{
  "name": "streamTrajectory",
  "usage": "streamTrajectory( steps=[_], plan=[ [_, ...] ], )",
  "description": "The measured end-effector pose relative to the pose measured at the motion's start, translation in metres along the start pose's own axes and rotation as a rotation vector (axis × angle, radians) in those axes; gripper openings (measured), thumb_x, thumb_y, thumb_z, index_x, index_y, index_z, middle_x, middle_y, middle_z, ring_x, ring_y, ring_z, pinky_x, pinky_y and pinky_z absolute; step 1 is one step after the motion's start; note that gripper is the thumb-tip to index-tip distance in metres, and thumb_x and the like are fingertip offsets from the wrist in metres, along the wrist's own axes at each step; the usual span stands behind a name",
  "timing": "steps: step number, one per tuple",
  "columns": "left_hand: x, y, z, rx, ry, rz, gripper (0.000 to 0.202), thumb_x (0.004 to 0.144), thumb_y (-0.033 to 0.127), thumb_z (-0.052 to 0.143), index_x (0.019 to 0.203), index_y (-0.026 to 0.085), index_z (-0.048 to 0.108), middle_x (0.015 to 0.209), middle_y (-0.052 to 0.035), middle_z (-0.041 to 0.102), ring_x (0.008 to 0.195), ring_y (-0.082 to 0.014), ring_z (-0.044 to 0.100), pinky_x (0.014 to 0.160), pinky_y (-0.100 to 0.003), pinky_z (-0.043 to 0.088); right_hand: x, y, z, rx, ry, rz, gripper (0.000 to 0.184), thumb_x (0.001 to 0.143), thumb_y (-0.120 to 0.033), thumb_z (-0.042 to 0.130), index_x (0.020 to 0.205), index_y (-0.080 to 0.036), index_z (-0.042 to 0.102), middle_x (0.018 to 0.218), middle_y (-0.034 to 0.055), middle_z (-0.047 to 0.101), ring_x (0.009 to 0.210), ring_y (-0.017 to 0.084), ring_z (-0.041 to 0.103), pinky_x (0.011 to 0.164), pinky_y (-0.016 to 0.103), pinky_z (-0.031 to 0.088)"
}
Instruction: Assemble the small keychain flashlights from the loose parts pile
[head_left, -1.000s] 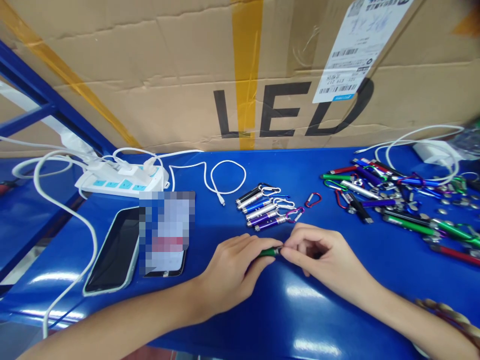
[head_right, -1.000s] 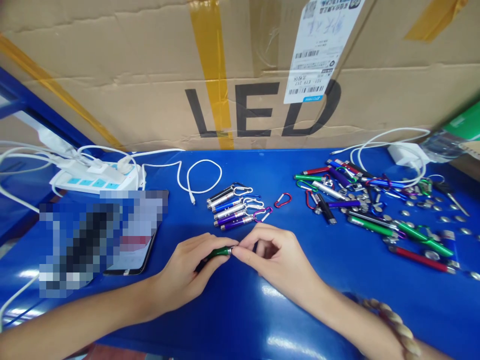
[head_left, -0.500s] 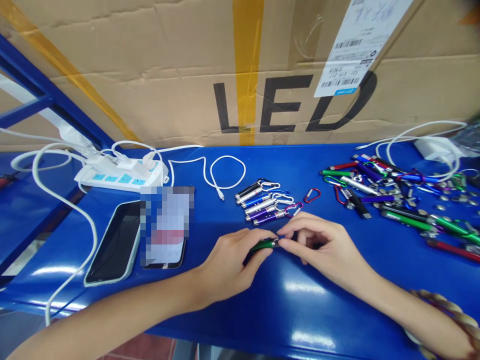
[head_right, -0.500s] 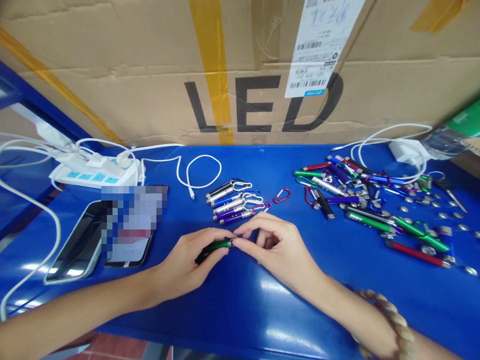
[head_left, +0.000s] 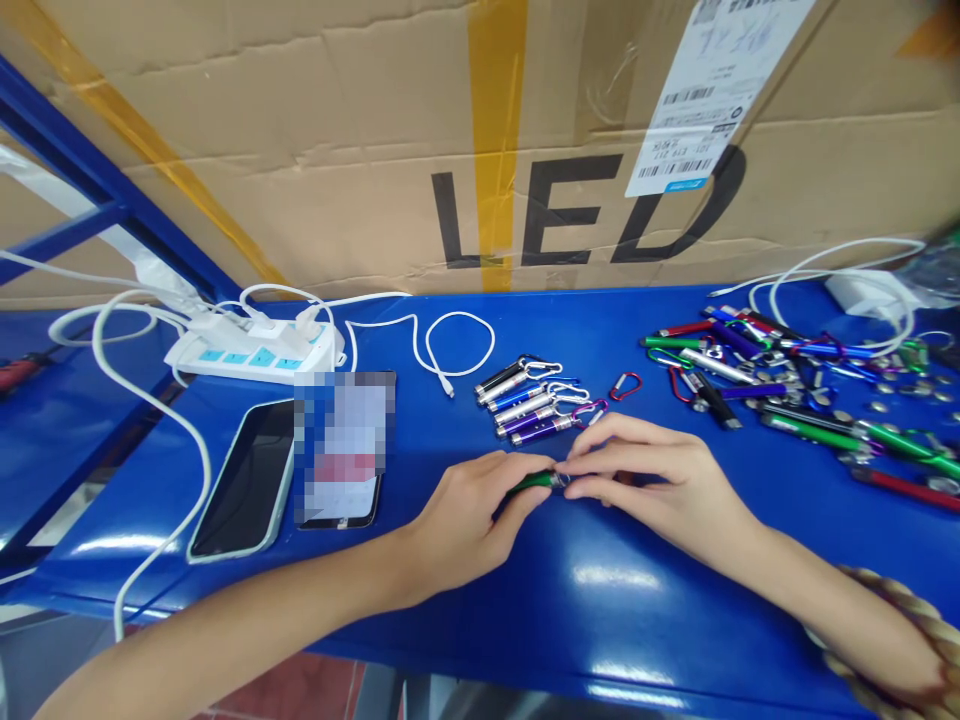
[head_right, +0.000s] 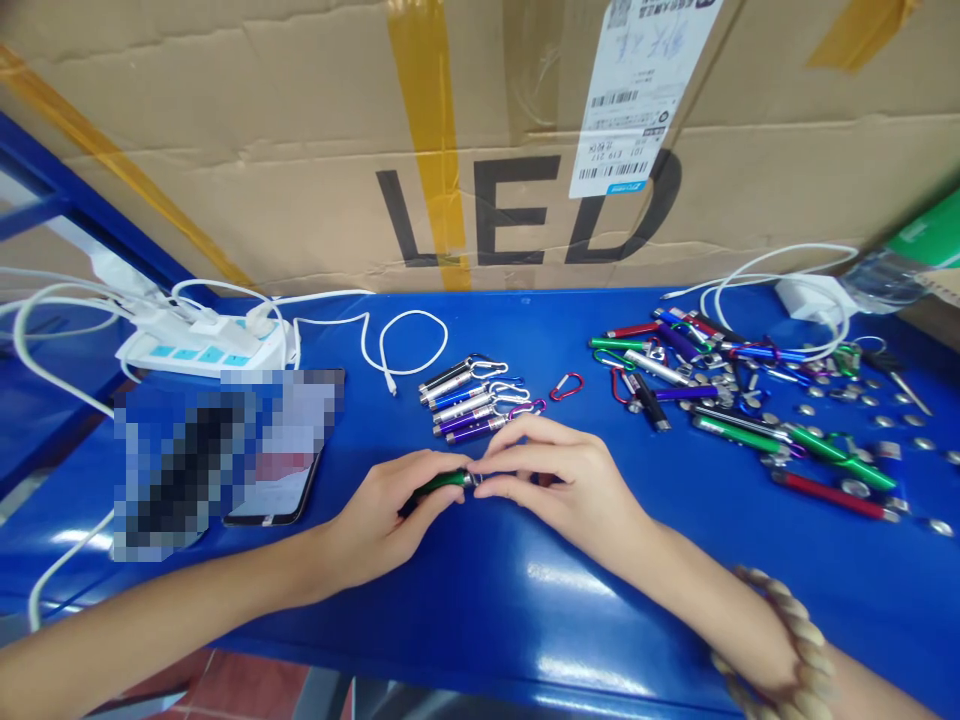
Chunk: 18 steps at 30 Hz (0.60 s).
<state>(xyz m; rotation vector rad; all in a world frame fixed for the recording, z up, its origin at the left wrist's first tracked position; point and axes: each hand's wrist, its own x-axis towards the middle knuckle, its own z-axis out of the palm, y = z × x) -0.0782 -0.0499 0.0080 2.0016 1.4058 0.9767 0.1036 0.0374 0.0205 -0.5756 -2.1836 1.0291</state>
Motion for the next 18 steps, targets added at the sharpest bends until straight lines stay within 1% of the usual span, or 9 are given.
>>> streamTrajectory(
  steps=[2, 7, 10, 14, 18],
  plan=[
    [-0.0002, 0.0004, -0.0002, 0.0, -0.003, 0.006, 0.019, 0.091, 0.018, 0.047, 0.106, 0.017, 0.058, 0.088, -0.0043, 0.069, 0.08, -0.0151, 0.065, 0.075, -0.025, 0.051, 0.0013, -0.0014, -0.001, -0.011, 0.007, -0.017, 0.011, 0.075, -0.032, 0.068, 0.079, -0.025, 0.075, 0.076, 0.0032, 0.066, 0.067, 0.013, 0.063, 0.061, 0.024, 0.054],
    [-0.0007, 0.0009, -0.0009, -0.002, -0.01, 0.011, 0.018, 0.091, 0.018, 0.046, 0.105, 0.016, 0.058, 0.083, -0.0037, 0.068, 0.076, -0.0147, 0.064, 0.072, -0.025, 0.05, 0.0001, -0.0012, 0.0003, -0.004, 0.031, -0.001, 0.011, 0.072, -0.029, 0.071, 0.08, -0.023, 0.074, 0.073, 0.0021, 0.066, 0.057, 0.01, 0.059, 0.046, 0.019, 0.048],
    [-0.0005, 0.0014, -0.0018, -0.008, -0.034, 0.01, 0.019, 0.091, 0.018, 0.045, 0.106, 0.015, 0.058, 0.083, -0.004, 0.068, 0.074, -0.0148, 0.064, 0.071, -0.026, 0.05, -0.0005, -0.0016, -0.0001, -0.003, 0.027, -0.036, 0.01, 0.073, -0.028, 0.07, 0.079, -0.022, 0.074, 0.072, 0.002, 0.066, 0.058, 0.01, 0.06, 0.049, 0.02, 0.049],
    [0.0008, 0.0028, -0.0026, -0.012, -0.063, 0.02, 0.019, 0.092, 0.017, 0.044, 0.105, 0.014, 0.058, 0.086, -0.0052, 0.068, 0.077, -0.0156, 0.063, 0.072, -0.026, 0.049, -0.0001, -0.0047, -0.0023, -0.029, 0.011, -0.099, 0.008, 0.075, -0.025, 0.069, 0.077, -0.021, 0.074, 0.072, 0.0022, 0.066, 0.06, 0.01, 0.062, 0.054, 0.02, 0.05],
    [0.001, 0.0035, -0.003, -0.024, -0.066, 0.02, 0.019, 0.092, 0.017, 0.044, 0.105, 0.015, 0.058, 0.087, -0.0052, 0.068, 0.078, -0.0153, 0.063, 0.072, -0.026, 0.049, -0.0002, -0.0056, -0.002, -0.054, 0.02, -0.095, 0.008, 0.074, -0.025, 0.069, 0.078, -0.019, 0.073, 0.071, 0.0019, 0.066, 0.057, 0.009, 0.06, 0.051, 0.018, 0.049]
  ],
)
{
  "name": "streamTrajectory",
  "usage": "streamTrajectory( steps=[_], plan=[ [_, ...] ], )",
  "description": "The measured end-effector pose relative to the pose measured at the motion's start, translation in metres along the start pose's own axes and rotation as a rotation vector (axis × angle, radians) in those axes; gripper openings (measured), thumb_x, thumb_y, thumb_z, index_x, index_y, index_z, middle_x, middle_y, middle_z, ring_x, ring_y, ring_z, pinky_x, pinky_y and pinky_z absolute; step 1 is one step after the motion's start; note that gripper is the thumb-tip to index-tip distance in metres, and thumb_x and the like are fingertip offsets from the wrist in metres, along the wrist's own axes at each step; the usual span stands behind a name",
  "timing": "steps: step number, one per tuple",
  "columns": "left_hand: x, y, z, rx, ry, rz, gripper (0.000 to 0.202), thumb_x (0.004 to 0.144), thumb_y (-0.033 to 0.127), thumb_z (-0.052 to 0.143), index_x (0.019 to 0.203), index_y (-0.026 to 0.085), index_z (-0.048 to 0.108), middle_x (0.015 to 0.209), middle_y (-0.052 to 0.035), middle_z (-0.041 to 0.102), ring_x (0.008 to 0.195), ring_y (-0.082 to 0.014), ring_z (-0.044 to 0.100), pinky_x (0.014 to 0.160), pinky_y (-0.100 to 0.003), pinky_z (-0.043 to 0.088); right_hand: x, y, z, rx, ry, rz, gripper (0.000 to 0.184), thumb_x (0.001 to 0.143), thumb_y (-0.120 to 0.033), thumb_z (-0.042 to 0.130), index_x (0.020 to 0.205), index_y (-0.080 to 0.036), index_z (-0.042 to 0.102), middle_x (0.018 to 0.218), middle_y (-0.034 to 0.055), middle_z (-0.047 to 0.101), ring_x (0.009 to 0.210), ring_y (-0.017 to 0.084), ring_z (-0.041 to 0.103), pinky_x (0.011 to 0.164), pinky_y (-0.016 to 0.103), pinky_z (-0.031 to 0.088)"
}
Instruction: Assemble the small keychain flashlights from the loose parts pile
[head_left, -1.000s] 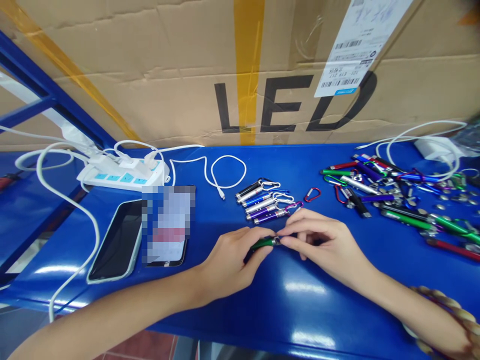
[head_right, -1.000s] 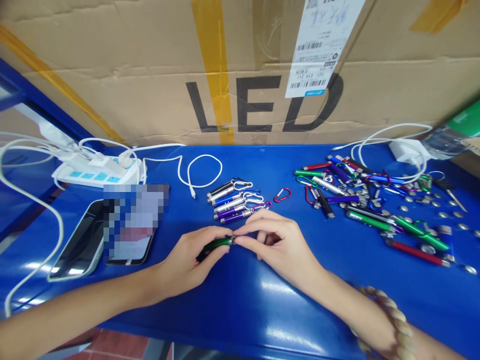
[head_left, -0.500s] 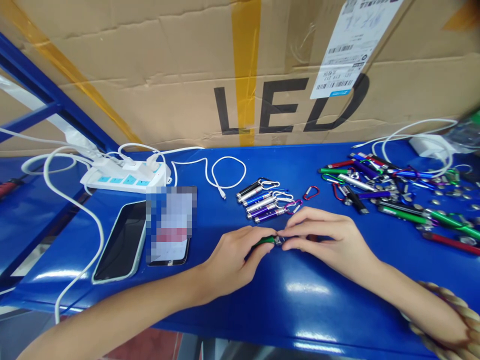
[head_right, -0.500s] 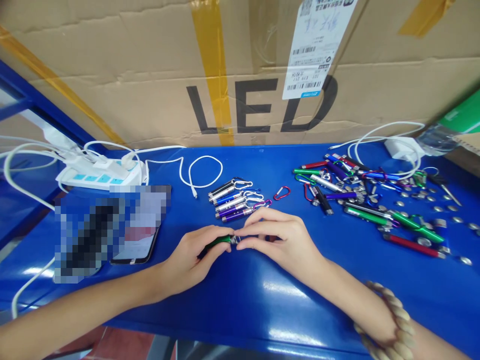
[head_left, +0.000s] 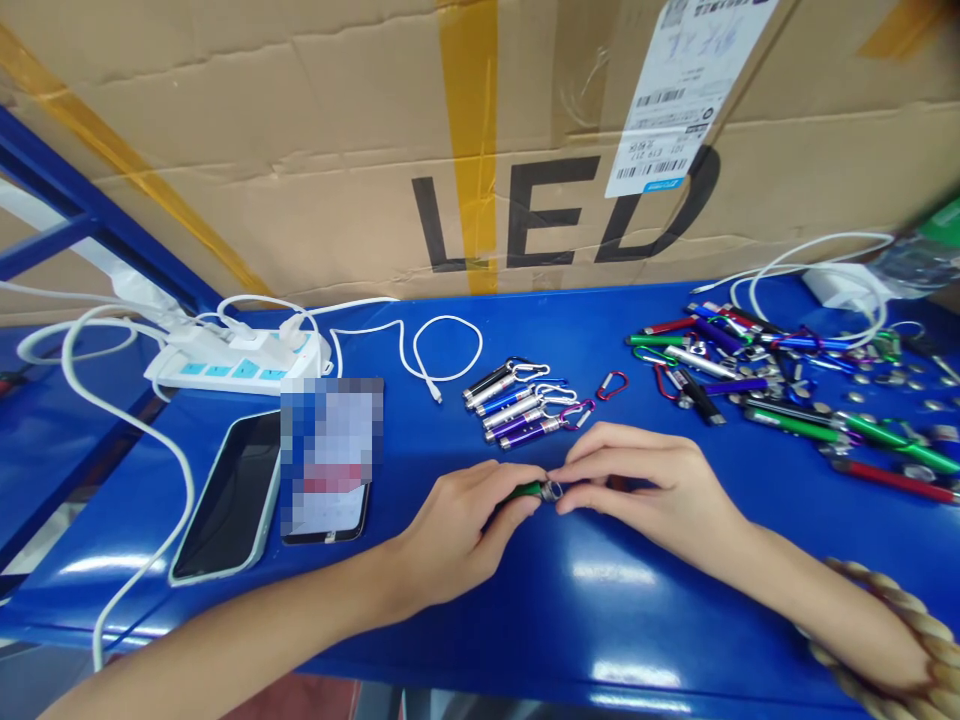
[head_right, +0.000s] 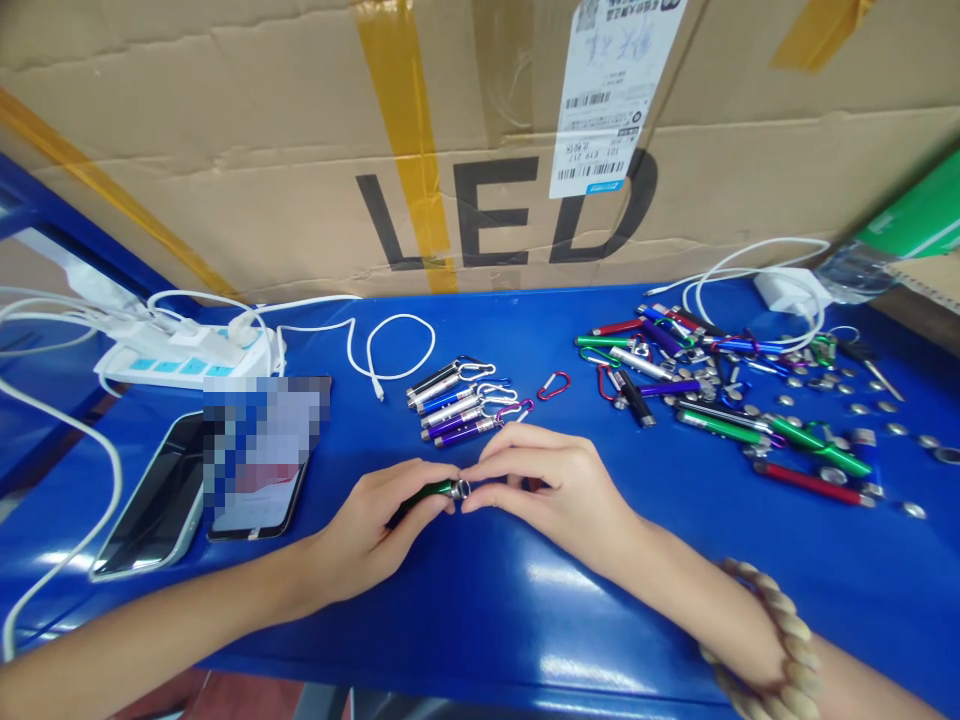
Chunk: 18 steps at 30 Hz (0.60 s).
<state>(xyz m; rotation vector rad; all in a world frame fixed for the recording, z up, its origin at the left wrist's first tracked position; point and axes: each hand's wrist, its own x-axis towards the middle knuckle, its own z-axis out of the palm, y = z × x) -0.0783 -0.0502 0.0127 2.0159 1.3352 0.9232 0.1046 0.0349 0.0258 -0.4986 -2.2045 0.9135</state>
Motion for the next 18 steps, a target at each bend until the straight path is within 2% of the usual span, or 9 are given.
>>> streamTrajectory(
  steps=[6, 11, 14, 18],
  plan=[
    [-0.0004, -0.0003, -0.0013, 0.017, 0.007, -0.025, 0.021, 0.093, 0.018, 0.043, 0.107, 0.014, 0.057, 0.085, -0.0043, 0.068, 0.077, -0.0149, 0.063, 0.072, -0.025, 0.049, -0.0026, 0.0047, 0.0031, 0.006, 0.015, -0.001, 0.009, 0.072, -0.021, 0.071, 0.08, -0.017, 0.071, 0.074, 0.002, 0.065, 0.054, 0.006, 0.057, 0.046, 0.016, 0.048],
    [0.002, 0.0009, -0.0027, 0.056, 0.089, -0.033, 0.019, 0.092, 0.016, 0.043, 0.107, 0.015, 0.056, 0.09, -0.0042, 0.068, 0.08, -0.0139, 0.065, 0.076, -0.023, 0.049, -0.0039, 0.0017, -0.0002, -0.013, 0.048, -0.049, 0.013, 0.069, -0.016, 0.073, 0.081, -0.015, 0.069, 0.073, 0.0023, 0.063, 0.051, 0.005, 0.054, 0.045, 0.015, 0.048],
    [0.0024, 0.003, -0.0024, 0.089, 0.134, -0.019, 0.016, 0.092, 0.015, 0.044, 0.103, 0.015, 0.056, 0.091, -0.0041, 0.068, 0.081, -0.0136, 0.065, 0.076, -0.022, 0.049, -0.0043, 0.0008, -0.0024, -0.067, 0.057, -0.085, 0.013, 0.071, -0.018, 0.072, 0.083, -0.014, 0.068, 0.074, 0.0026, 0.063, 0.049, 0.005, 0.054, 0.044, 0.015, 0.048],
    [0.0024, 0.0038, -0.0001, 0.103, 0.122, 0.002, 0.014, 0.091, 0.016, 0.047, 0.103, 0.016, 0.054, 0.091, -0.0037, 0.069, 0.082, -0.0136, 0.065, 0.076, -0.022, 0.05, -0.0047, 0.0053, -0.0034, -0.174, 0.053, -0.123, 0.014, 0.073, -0.023, 0.07, 0.084, -0.015, 0.068, 0.075, 0.0025, 0.064, 0.047, 0.004, 0.053, 0.043, 0.016, 0.046]
  ],
)
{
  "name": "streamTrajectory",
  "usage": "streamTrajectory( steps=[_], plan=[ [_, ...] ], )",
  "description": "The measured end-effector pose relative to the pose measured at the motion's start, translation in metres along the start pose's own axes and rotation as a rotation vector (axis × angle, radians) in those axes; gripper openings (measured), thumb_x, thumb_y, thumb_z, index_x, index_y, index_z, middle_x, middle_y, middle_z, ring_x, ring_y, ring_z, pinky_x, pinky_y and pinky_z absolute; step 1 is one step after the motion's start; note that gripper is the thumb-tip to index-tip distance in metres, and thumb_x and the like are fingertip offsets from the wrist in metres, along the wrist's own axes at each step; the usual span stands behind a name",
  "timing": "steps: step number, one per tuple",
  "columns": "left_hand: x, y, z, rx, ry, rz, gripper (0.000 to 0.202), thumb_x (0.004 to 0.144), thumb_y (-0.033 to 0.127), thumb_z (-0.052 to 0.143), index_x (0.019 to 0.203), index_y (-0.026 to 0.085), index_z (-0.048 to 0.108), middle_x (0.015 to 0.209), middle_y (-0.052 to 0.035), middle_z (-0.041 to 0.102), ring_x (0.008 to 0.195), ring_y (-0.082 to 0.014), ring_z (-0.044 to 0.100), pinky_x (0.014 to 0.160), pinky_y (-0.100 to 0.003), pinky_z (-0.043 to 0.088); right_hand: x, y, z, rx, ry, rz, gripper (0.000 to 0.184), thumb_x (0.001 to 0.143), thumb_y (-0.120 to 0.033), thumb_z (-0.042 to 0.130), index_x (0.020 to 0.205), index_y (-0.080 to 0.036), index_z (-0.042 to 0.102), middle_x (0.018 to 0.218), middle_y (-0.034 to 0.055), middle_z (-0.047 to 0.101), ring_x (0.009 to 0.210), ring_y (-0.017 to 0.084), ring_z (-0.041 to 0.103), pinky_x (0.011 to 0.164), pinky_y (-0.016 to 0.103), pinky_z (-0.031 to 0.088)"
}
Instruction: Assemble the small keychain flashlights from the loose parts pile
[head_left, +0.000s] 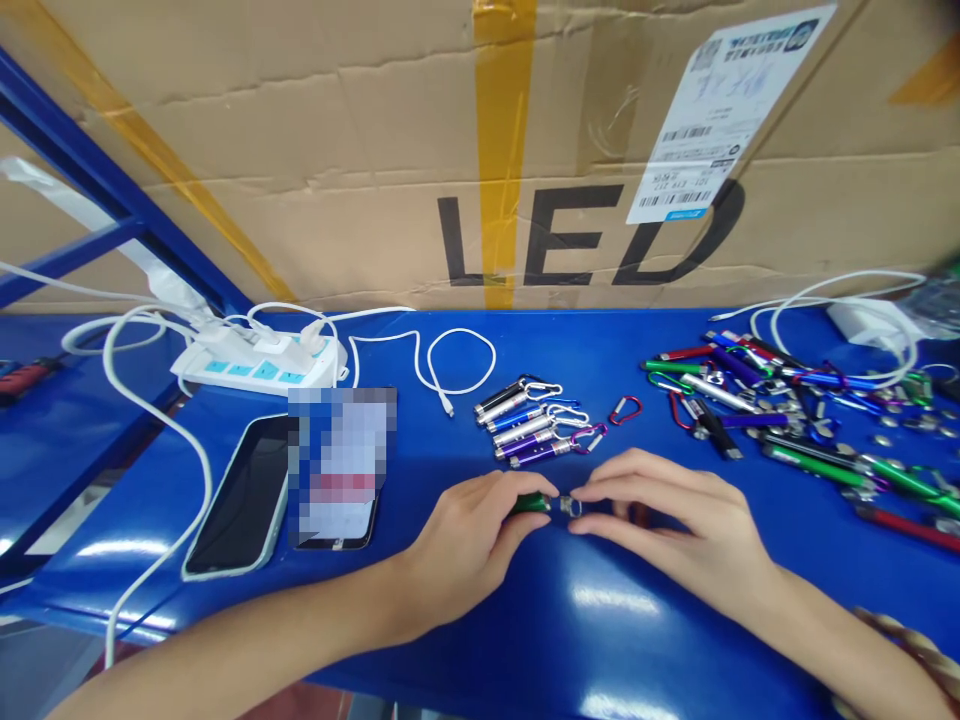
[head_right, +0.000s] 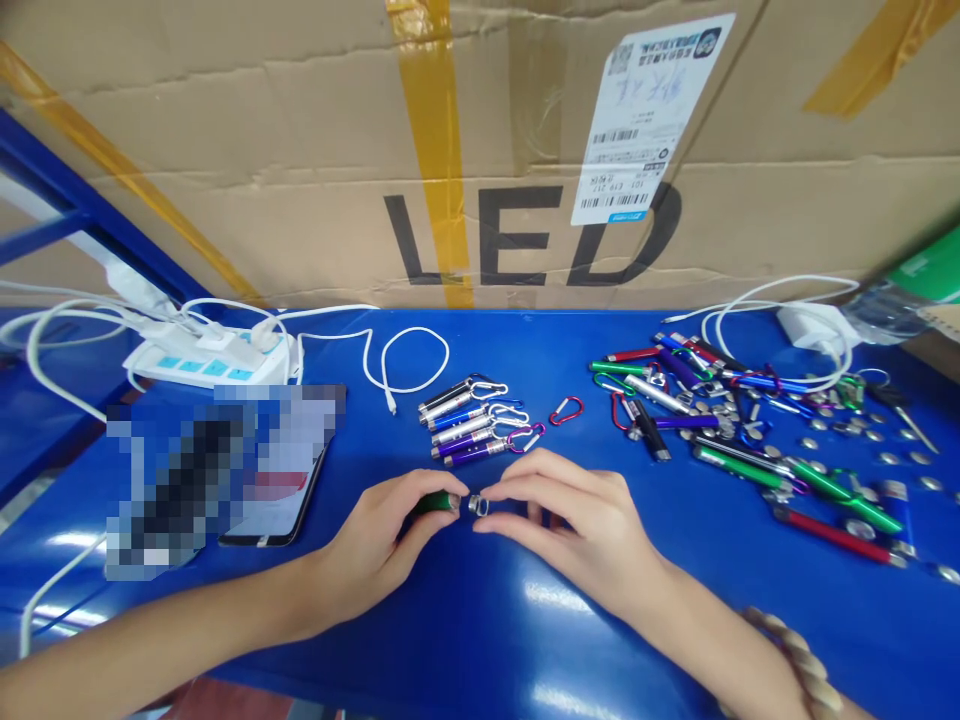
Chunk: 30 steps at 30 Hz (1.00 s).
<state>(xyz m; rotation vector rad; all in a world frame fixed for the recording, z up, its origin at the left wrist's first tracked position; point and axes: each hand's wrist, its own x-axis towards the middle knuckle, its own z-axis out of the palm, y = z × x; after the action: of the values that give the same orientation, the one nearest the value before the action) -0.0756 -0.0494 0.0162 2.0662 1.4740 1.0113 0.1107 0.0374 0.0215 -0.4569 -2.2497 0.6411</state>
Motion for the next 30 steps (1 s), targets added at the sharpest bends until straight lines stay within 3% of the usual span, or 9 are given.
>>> streamTrajectory(
  steps=[8, 14, 22, 24, 25, 27, 30],
  plan=[
    [0.002, 0.0, 0.003, 0.064, -0.013, 0.133, 0.016, 0.095, 0.021, 0.039, 0.102, 0.016, 0.053, 0.084, -0.0029, 0.069, 0.069, -0.0129, 0.064, 0.066, -0.023, 0.051, -0.002, 0.014, -0.011, -0.228, -0.055, -0.131, 0.016, 0.087, -0.028, 0.055, 0.088, -0.017, 0.066, 0.081, 0.0022, 0.07, 0.066, 0.008, 0.066, 0.054, 0.016, 0.051],
    [0.002, 0.0, 0.003, 0.074, -0.004, 0.093, 0.017, 0.096, 0.022, 0.037, 0.103, 0.017, 0.052, 0.085, -0.0024, 0.069, 0.071, -0.0121, 0.065, 0.066, -0.022, 0.052, 0.0, 0.026, -0.018, -0.397, 0.005, -0.174, 0.016, 0.087, -0.028, 0.055, 0.086, -0.015, 0.066, 0.075, 0.0013, 0.072, 0.062, 0.01, 0.068, 0.057, 0.018, 0.052],
    [0.001, 0.003, -0.003, 0.422, 0.102, 0.163, 0.017, 0.096, 0.015, 0.033, 0.096, 0.016, 0.05, 0.078, -0.0019, 0.067, 0.065, -0.0153, 0.061, 0.059, -0.028, 0.048, 0.0, 0.026, -0.017, -0.507, -0.011, -0.255, 0.016, 0.087, -0.027, 0.056, 0.091, -0.016, 0.066, 0.077, 0.0011, 0.073, 0.06, 0.013, 0.068, 0.054, 0.024, 0.052],
    [0.003, 0.009, -0.009, 0.468, 0.131, 0.123, 0.016, 0.095, 0.014, 0.034, 0.097, 0.016, 0.049, 0.079, -0.0032, 0.066, 0.071, -0.0166, 0.061, 0.066, -0.031, 0.05, 0.001, 0.022, -0.018, -0.555, -0.002, -0.289, 0.015, 0.085, -0.025, 0.059, 0.094, -0.016, 0.066, 0.078, 0.0006, 0.073, 0.06, 0.013, 0.067, 0.056, 0.025, 0.052],
    [0.004, 0.012, -0.013, 0.481, 0.142, 0.092, 0.015, 0.095, 0.013, 0.034, 0.099, 0.016, 0.048, 0.082, -0.0035, 0.066, 0.077, -0.017, 0.061, 0.077, -0.035, 0.05, 0.001, 0.02, -0.018, -0.572, 0.008, -0.302, 0.015, 0.084, -0.024, 0.06, 0.094, -0.016, 0.066, 0.079, 0.0003, 0.073, 0.06, 0.013, 0.067, 0.058, 0.025, 0.052],
    [0.005, 0.016, -0.025, 0.504, 0.137, 0.009, 0.017, 0.094, 0.01, 0.034, 0.102, 0.017, 0.046, 0.088, -0.0023, 0.066, 0.084, -0.0163, 0.062, 0.1, -0.049, 0.037, 0.003, 0.018, -0.019, -0.591, 0.025, -0.33, 0.015, 0.081, -0.022, 0.064, 0.095, -0.016, 0.065, 0.079, -0.0005, 0.073, 0.061, 0.013, 0.067, 0.06, 0.025, 0.052],
    [-0.002, 0.013, -0.049, 0.569, 0.207, -0.138, 0.018, 0.092, 0.011, 0.033, 0.101, 0.02, 0.046, 0.086, -0.0004, 0.065, 0.08, -0.0167, 0.062, 0.106, -0.061, 0.017, 0.007, 0.016, -0.021, -0.595, 0.043, -0.38, 0.017, 0.079, -0.021, 0.067, 0.095, -0.017, 0.064, 0.078, -0.0021, 0.073, 0.06, 0.011, 0.067, 0.06, 0.025, 0.051]
  ],
)
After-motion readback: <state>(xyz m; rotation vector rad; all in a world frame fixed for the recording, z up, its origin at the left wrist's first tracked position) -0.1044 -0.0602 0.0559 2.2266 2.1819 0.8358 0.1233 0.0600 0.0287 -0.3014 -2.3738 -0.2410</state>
